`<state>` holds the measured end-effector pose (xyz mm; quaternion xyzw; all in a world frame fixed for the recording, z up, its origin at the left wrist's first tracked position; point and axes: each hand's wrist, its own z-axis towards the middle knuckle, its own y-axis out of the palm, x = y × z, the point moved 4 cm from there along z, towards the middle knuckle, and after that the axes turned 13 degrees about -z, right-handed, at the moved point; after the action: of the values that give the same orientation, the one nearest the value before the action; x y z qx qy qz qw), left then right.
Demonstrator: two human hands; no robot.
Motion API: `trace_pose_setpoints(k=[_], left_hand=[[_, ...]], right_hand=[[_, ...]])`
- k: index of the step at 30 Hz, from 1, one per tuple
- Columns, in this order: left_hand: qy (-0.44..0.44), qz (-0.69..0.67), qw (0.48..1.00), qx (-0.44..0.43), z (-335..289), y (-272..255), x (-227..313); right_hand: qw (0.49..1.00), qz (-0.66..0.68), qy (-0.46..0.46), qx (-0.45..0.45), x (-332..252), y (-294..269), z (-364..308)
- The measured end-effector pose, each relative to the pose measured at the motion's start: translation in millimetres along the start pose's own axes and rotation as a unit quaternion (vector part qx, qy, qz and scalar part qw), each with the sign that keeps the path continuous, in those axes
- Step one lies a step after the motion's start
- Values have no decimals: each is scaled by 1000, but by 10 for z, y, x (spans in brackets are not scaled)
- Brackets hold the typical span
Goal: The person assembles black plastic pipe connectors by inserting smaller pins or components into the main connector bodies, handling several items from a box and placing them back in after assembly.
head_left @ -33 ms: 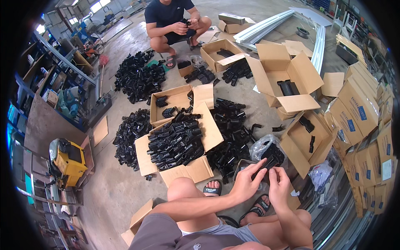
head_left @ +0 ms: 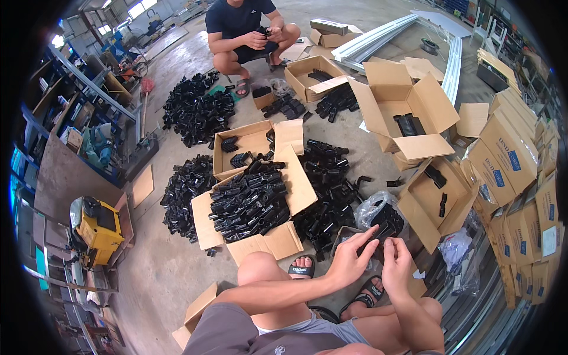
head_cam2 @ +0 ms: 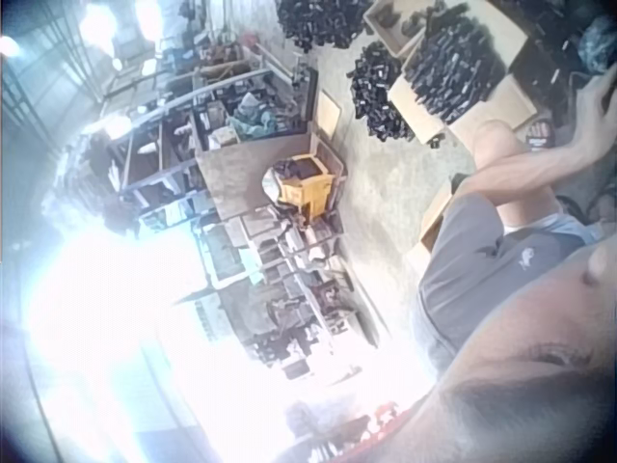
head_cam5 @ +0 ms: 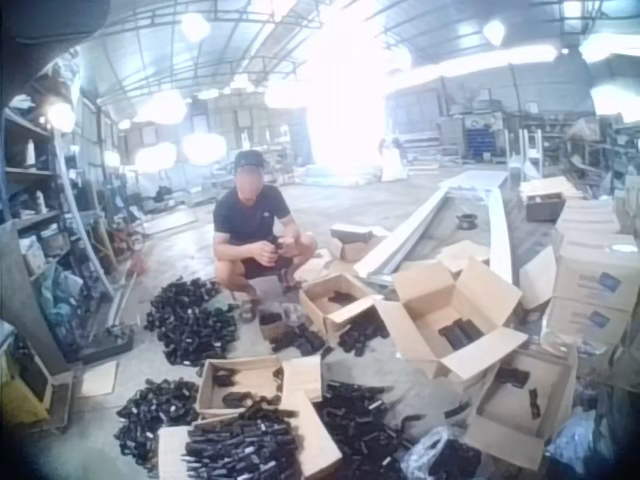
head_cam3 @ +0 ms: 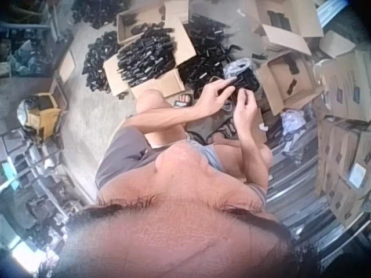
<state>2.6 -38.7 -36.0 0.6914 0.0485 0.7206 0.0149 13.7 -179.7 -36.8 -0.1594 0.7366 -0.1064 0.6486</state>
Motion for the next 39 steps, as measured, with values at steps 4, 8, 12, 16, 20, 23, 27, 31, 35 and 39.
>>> trace_pose_setpoints(k=[4,8,12,16,20,23,27,31,35,39], left_hand=[[5,6,1000,-3,9,-21,-12],[23,2,1000,-1,7,-3,2],[49,-14,999,13,20,31,-79],[46,12,999,16,43,-29,-39],[5,-13,1000,3,53,-9,-67],[-5,-17,1000,14,69,-4,-110],[5,-20,1000,1,40,-10,-73],[-82,-108,991,-2,96,-3,-143],[-204,-174,961,-68,151,-4,-87],[-258,-233,922,-170,134,-62,-23]], right_hand=[[997,53,-35,44,0,-5,-14],[1000,11,10,11,42,-38,-16],[996,42,-56,63,3,-11,-42],[996,-81,-5,31,56,-8,9],[996,22,-53,74,-102,-7,-16],[999,-10,-38,31,60,-16,40],[997,-24,-45,62,-38,-55,-39],[1000,6,0,6,120,-10,73],[991,-115,42,-62,-6,-90,56],[996,-40,72,-32,18,-170,116]])
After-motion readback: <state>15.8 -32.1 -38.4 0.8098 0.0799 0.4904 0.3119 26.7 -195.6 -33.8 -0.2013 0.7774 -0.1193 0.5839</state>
